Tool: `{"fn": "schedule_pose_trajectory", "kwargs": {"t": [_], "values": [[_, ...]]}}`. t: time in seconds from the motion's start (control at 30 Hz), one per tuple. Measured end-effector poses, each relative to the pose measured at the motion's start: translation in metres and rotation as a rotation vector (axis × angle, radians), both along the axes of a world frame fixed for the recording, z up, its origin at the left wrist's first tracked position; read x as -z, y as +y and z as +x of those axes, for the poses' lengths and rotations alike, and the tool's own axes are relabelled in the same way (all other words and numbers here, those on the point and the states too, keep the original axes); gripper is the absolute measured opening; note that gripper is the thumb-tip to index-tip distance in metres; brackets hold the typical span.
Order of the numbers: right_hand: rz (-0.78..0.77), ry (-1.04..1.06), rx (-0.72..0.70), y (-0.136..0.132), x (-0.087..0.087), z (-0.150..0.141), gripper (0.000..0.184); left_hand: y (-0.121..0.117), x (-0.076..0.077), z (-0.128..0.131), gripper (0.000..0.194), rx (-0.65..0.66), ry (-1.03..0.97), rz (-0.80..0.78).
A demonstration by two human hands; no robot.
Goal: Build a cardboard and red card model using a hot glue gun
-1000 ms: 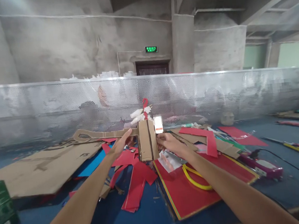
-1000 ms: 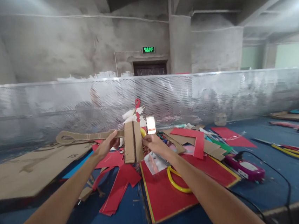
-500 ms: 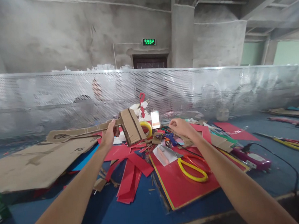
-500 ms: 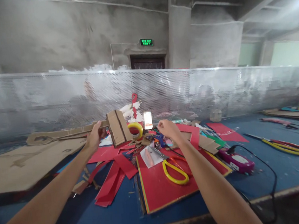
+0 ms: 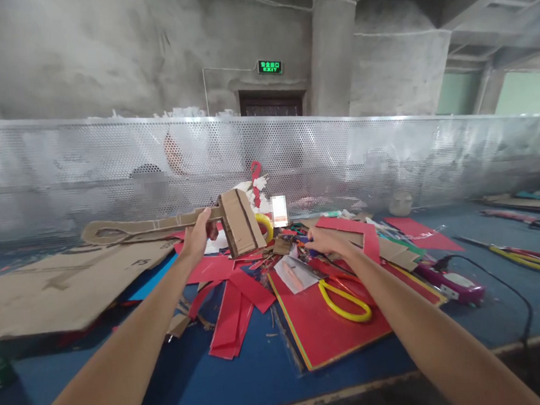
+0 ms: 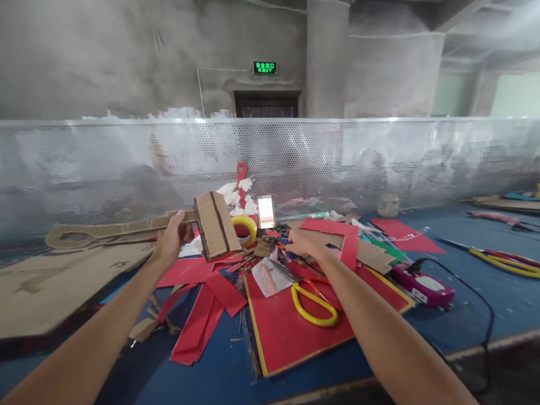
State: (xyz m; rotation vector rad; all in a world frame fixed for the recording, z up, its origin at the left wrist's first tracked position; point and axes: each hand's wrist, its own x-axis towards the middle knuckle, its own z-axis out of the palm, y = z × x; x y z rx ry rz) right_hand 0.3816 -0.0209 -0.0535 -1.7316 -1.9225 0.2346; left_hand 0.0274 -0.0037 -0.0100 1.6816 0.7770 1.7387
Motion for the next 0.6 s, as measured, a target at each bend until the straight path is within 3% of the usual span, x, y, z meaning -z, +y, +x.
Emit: {"fn": "schedule_pose_trajectory", "kwargs": {"t": [0.2, 0.4, 0.6], "values": [[0.124, 0.166, 0.023, 0.008, -0.001, 0.005, 0.015, 0.004, 0.003, -0.003, 0.050, 0.007, 0.002, 0.006], [0.253, 0.476, 0.037, 0.010, -0.011, -0.001, 0.022, 0.004, 0.005, -0.004, 0.050, 0.001, 0.041, 0.041], [0.230, 0.829, -0.212, -0.008, -0.034, -0.014, 0.034, 0.000, 0.004, -0.002, 0.049, -0.047, 0.067, 0.012]]}}
